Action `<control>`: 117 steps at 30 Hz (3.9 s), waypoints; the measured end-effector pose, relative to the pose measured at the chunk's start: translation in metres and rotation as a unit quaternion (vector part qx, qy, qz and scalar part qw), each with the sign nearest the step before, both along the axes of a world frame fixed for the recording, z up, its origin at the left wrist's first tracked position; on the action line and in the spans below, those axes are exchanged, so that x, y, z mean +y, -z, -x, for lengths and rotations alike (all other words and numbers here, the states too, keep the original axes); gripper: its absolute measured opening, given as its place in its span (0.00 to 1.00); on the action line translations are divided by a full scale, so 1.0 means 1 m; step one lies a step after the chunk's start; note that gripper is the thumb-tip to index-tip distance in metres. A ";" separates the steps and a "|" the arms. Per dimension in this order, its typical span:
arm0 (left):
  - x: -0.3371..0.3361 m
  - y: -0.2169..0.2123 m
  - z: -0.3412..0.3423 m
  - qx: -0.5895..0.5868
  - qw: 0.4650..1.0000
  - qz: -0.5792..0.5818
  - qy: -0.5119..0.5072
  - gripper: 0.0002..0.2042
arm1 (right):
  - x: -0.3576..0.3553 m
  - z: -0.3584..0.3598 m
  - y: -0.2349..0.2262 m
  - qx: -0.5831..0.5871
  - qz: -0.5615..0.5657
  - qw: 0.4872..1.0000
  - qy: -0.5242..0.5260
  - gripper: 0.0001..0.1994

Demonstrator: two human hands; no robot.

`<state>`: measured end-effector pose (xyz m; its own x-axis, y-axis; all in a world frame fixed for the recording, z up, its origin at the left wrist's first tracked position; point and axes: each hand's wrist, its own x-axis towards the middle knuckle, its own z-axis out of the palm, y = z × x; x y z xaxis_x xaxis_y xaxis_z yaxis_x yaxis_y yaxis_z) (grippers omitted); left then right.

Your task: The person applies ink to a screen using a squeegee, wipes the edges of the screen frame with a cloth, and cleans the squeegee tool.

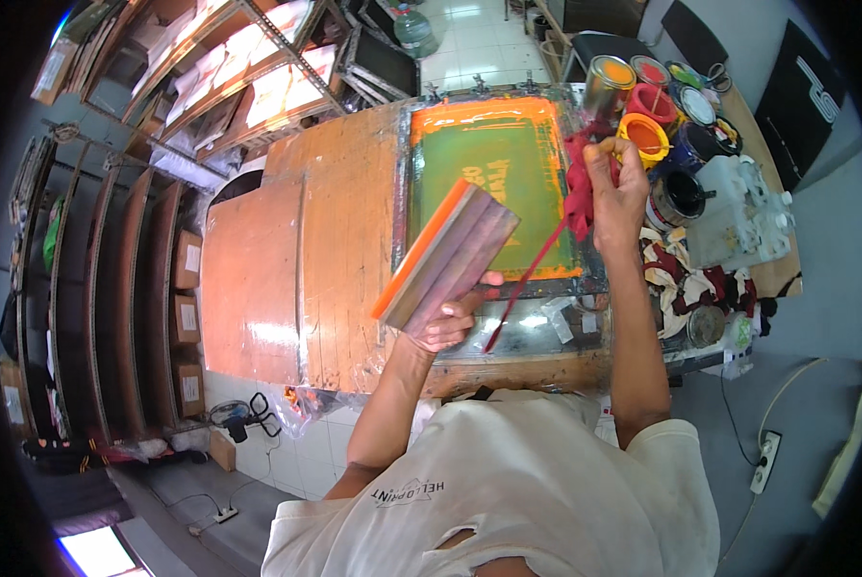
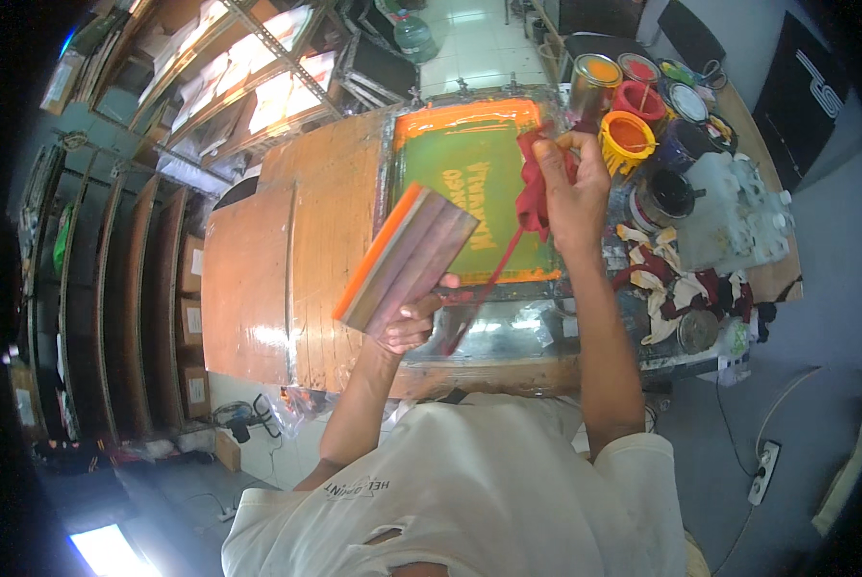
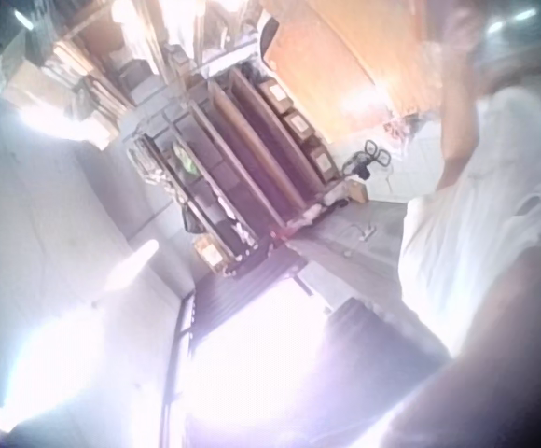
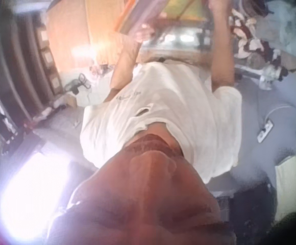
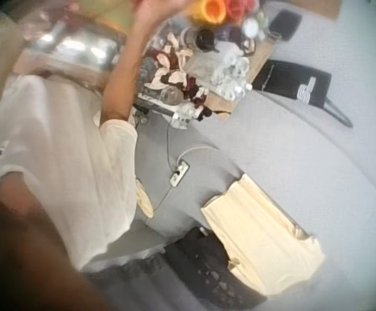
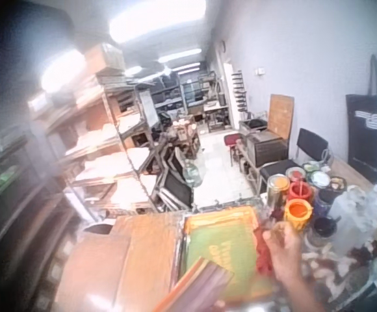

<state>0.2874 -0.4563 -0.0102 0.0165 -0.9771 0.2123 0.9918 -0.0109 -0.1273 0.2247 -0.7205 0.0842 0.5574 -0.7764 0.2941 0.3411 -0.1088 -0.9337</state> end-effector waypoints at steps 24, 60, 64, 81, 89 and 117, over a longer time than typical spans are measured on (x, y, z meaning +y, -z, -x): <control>0.008 -0.045 0.034 -0.166 0.819 -0.392 -0.385 0.26 | 0.194 0.017 0.023 -0.035 0.269 0.922 -0.274 0.10; 0.248 -0.028 0.119 -0.518 0.348 -0.577 -0.526 0.17 | 0.358 0.020 0.030 0.212 0.391 0.864 -0.234 0.15; 0.268 -0.010 0.117 -0.415 0.422 -0.586 -0.553 0.18 | 0.389 0.041 0.048 0.197 0.393 0.866 -0.239 0.14; 0.293 0.058 0.120 -0.128 0.438 -0.602 -0.655 0.15 | 0.392 0.162 0.047 0.266 0.312 0.864 -0.291 0.09; 0.213 -0.019 0.168 -0.156 0.474 -0.542 -0.677 0.19 | 0.377 0.186 0.043 0.156 -0.111 0.943 -0.272 0.06; 0.120 -0.032 0.334 -0.425 0.536 -0.409 -0.604 0.25 | 0.301 0.280 -0.002 0.022 0.323 0.946 -0.025 0.17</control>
